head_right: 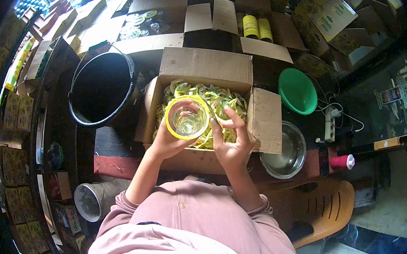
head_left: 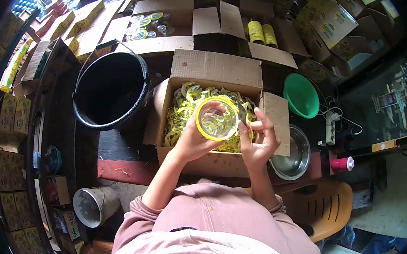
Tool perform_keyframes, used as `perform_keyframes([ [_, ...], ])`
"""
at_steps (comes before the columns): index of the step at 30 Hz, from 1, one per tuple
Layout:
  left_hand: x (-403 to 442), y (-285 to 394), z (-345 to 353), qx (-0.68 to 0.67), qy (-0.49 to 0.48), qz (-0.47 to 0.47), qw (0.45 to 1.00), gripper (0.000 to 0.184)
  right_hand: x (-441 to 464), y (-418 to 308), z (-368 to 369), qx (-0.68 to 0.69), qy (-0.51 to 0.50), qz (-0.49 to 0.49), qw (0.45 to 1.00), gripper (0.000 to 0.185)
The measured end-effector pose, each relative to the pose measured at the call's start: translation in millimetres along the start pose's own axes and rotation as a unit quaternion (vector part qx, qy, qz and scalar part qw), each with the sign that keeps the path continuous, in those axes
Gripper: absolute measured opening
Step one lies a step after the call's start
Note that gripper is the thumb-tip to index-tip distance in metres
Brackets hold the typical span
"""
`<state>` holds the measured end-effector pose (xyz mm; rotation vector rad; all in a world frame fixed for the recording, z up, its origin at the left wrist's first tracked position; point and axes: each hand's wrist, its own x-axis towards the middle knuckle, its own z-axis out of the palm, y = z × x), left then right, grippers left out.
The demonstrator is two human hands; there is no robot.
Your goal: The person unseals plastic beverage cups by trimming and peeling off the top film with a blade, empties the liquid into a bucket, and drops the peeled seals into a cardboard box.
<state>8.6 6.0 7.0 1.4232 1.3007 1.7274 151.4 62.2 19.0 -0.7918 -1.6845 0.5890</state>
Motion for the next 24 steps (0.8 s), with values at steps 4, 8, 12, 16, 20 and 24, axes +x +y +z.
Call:
perform_keyframes([
  [4,-0.5,-2.6,0.3,0.028,0.001,0.014,1.0,0.062,2.6,-6.3,-1.2,-0.069,-0.022,-0.071,0.995,0.03],
  [8,2.2,9.1,-0.4,0.067,-0.012,0.01,0.998,0.059,2.4,-5.4,0.2,-0.086,-0.021,-0.082,0.993,0.028],
  [12,2.9,9.9,-1.3,0.056,-0.011,0.005,0.998,0.058,4.5,-9.3,4.6,-0.086,-0.01,-0.1,0.991,0.028],
  [16,1.2,6.4,-5.6,0.075,-0.04,-0.015,0.996,0.069,6.5,-10.3,7.3,-0.086,-0.01,-0.111,0.99,0.029],
  [20,0.0,13.5,-2.7,0.062,-0.034,0.006,0.997,0.058,9.2,-5.6,6.7,-0.065,-0.02,-0.103,0.992,0.029],
  [24,-0.1,17.6,-7.5,0.055,-0.083,-0.007,0.995,0.06,12.5,-5.3,5.1,-0.035,-0.045,-0.094,0.994,0.028],
])
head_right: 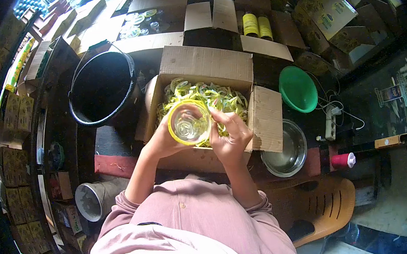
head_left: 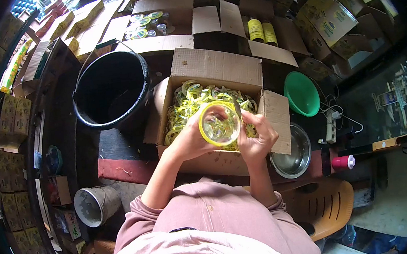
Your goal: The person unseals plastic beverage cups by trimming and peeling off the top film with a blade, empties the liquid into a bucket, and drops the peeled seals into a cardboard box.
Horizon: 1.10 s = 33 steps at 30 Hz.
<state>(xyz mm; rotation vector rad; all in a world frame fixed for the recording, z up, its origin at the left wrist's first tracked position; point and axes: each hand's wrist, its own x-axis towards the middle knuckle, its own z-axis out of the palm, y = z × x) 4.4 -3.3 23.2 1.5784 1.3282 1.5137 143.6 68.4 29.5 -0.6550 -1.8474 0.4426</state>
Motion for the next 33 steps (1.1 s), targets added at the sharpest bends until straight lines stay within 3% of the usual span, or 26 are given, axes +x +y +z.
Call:
perform_keyframes([
  [10,1.1,-4.7,-0.7,-0.096,-0.002,0.008,0.995,0.063,-10.7,4.4,-1.1,0.141,0.038,0.139,0.979,0.022],
  [16,0.7,-2.7,-1.7,-0.098,-0.002,0.007,0.995,0.064,-12.6,3.0,-9.4,0.054,-0.002,0.063,0.997,0.021],
  [22,2.2,-1.9,-1.3,-0.071,-0.039,0.01,0.997,0.064,-8.9,-2.7,-8.2,0.024,0.005,0.057,0.998,0.026],
  [29,-0.6,-7.5,-0.3,-0.073,-0.061,0.042,0.995,0.074,-6.2,10.4,-6.5,0.102,-0.006,0.069,0.992,0.028],
  [33,0.7,-7.4,1.8,-0.025,-0.006,0.036,0.999,0.085,-11.7,5.1,-7.0,0.103,0.013,0.106,0.989,0.025],
])
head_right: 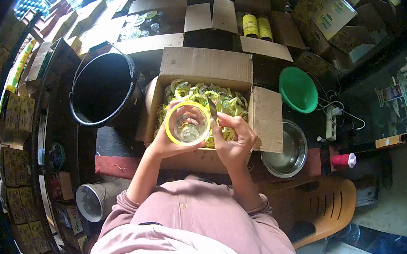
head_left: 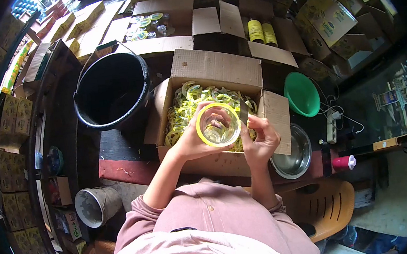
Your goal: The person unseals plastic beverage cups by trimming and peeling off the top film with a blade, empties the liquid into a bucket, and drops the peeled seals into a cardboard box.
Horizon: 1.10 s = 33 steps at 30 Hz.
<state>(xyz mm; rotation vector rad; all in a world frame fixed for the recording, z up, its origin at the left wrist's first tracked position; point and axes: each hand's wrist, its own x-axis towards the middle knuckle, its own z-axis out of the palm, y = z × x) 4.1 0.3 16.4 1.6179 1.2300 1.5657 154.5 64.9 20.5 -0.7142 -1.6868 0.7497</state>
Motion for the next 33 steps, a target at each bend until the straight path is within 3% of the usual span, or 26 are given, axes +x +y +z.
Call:
perform_keyframes([
  [2,-5.8,-15.8,5.8,-0.049,0.041,-0.042,0.997,0.088,-3.7,-1.7,-1.5,-0.003,-0.002,0.005,1.0,0.023],
  [3,-5.3,-17.1,5.0,-0.011,0.051,-0.001,0.999,0.088,-5.6,-1.9,-2.2,-0.011,-0.009,0.003,1.0,0.022],
  [6,-4.1,-10.2,0.2,0.072,0.023,0.035,0.997,0.086,-6.4,-1.4,-2.2,-0.029,-0.013,-0.01,0.999,0.022],
  [12,-6.4,-5.8,-1.6,0.021,-0.023,-0.027,0.999,0.084,-3.1,-0.7,-2.3,-0.021,-0.027,-0.04,0.999,0.027],
  [15,-9.3,-11.5,-3.1,0.099,-0.036,0.012,0.994,0.084,-2.2,0.0,-1.2,-0.028,-0.027,-0.042,0.998,0.027],
  [21,-7.5,-9.2,-3.5,0.034,-0.072,-0.018,0.997,0.082,1.2,3.4,-2.1,0.009,-0.032,-0.034,0.999,0.026],
  [24,-5.3,-5.6,-2.6,0.018,-0.018,-0.018,1.0,0.077,-2.3,1.9,-3.4,-0.01,-0.023,-0.022,0.999,0.027],
  [28,-7.3,-8.5,-3.0,-0.009,-0.046,-0.036,0.998,0.077,-4.9,1.4,-4.2,-0.024,-0.029,-0.038,0.999,0.025],
  [31,-6.8,-11.0,-1.1,0.114,-0.095,0.053,0.987,0.08,-2.4,4.8,-2.2,-0.008,-0.029,-0.046,0.998,0.024],
  [33,-7.6,-8.9,-1.1,0.026,-0.098,-0.015,0.995,0.081,-0.3,5.1,-3.2,0.004,-0.036,-0.031,0.999,0.024],
])
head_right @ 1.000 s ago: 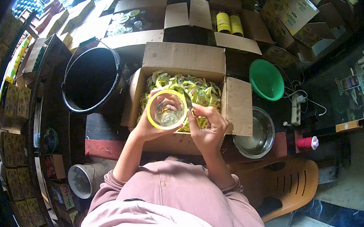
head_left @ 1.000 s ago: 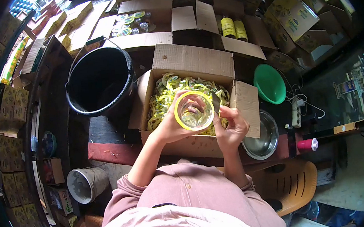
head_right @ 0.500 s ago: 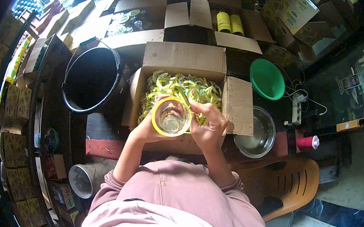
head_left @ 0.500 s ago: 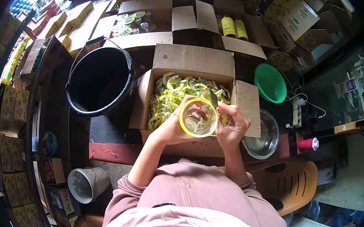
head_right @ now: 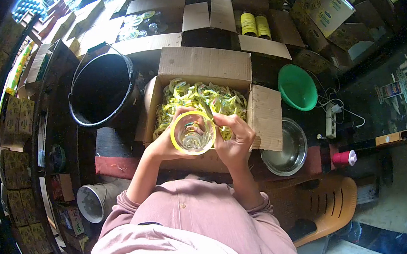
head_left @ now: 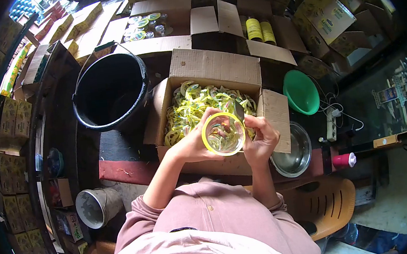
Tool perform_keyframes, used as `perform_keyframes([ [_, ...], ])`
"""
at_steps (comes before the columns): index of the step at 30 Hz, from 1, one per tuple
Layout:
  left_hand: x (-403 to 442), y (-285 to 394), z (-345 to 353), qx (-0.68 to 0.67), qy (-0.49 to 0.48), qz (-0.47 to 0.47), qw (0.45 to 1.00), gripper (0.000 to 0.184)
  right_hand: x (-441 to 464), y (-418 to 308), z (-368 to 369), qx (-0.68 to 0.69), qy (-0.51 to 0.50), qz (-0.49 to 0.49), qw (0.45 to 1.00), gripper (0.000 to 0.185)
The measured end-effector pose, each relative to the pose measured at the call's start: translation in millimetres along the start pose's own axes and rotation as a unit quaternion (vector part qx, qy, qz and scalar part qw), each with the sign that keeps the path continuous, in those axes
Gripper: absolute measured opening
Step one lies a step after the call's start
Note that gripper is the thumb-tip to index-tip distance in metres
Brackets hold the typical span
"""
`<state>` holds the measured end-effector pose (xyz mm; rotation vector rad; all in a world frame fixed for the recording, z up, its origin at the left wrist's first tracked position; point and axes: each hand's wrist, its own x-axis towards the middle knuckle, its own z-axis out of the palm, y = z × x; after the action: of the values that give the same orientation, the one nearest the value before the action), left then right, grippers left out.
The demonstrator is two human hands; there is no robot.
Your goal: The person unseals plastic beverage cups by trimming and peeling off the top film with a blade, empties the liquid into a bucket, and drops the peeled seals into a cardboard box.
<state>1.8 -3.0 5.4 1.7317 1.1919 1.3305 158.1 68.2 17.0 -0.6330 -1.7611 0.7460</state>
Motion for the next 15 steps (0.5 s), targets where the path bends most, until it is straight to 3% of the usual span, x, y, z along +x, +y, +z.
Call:
perform_keyframes([
  [4,3.1,-4.0,2.0,-0.103,0.036,-0.036,0.993,0.081,-0.7,-0.4,1.0,0.028,0.035,0.027,0.999,0.025],
  [8,4.0,-10.1,6.1,-0.16,0.093,0.021,0.982,0.068,-3.8,-4.9,1.2,-0.026,0.06,-0.002,0.998,0.025],
  [15,4.9,-7.4,9.3,-0.154,0.106,0.024,0.982,0.071,-9.8,-10.3,6.9,-0.059,0.059,-0.009,0.996,0.023],
])
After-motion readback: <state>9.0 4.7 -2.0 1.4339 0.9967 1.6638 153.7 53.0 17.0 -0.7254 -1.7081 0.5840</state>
